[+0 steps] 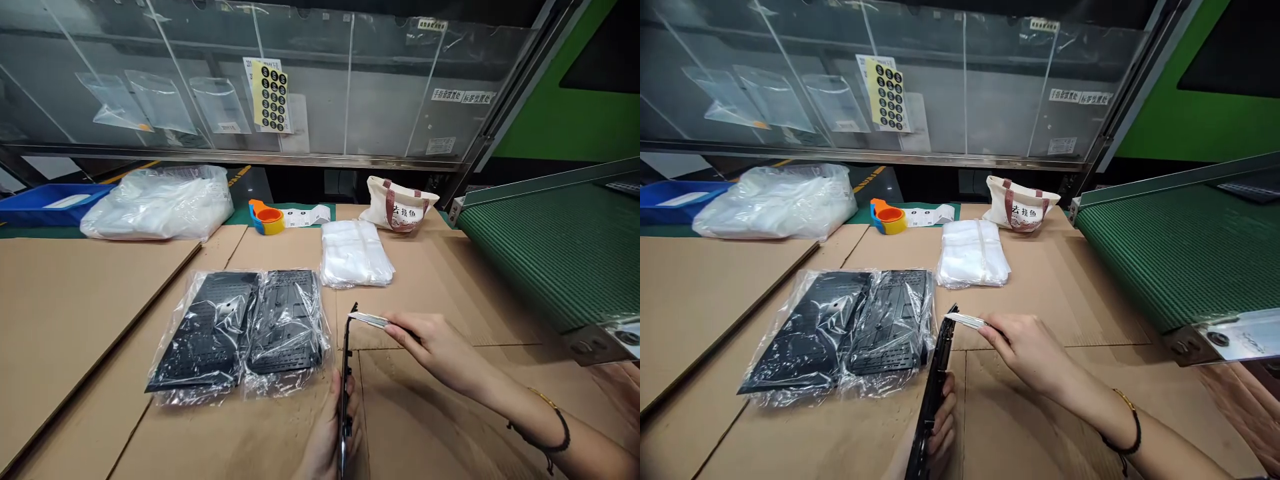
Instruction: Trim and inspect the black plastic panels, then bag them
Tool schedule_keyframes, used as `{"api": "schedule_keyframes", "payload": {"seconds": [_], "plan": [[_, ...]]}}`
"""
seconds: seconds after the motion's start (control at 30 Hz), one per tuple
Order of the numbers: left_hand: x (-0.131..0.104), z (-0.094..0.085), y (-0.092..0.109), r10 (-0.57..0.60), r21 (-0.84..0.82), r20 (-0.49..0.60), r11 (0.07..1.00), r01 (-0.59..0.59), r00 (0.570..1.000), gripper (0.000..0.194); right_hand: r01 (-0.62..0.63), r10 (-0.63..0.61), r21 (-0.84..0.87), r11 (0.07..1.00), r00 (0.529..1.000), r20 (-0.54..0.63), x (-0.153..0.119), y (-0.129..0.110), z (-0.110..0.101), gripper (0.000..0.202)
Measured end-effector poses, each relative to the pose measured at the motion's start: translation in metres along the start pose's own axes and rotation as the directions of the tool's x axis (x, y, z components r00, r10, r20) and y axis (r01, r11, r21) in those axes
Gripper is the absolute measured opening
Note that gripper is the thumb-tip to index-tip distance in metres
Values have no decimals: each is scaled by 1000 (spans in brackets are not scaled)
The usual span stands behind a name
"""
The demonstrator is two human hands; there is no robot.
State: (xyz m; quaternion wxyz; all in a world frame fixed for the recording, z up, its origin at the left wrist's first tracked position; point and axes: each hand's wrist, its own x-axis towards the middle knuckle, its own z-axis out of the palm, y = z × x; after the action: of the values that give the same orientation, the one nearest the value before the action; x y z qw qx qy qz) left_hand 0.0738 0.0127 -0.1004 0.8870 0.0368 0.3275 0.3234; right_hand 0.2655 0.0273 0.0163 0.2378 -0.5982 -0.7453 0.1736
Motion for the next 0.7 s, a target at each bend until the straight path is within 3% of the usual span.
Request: {"api": "schedule_keyframes", "payload": {"seconds": [0.3, 0.5, 0.7], "plan": [[-5, 5, 3, -9, 37, -6, 999, 9, 1000, 50, 59, -65, -137, 989, 997, -37, -4, -7, -1, 39], [-6, 6, 5, -5, 33, -40, 999, 7, 999, 53, 116, -114, -197, 973, 993, 22, -8, -15, -4, 41], [-6, 4, 4, -21, 41, 33, 999, 20, 999, 51, 98, -116, -253, 962, 992, -54, -1, -8, -5, 40]]}}
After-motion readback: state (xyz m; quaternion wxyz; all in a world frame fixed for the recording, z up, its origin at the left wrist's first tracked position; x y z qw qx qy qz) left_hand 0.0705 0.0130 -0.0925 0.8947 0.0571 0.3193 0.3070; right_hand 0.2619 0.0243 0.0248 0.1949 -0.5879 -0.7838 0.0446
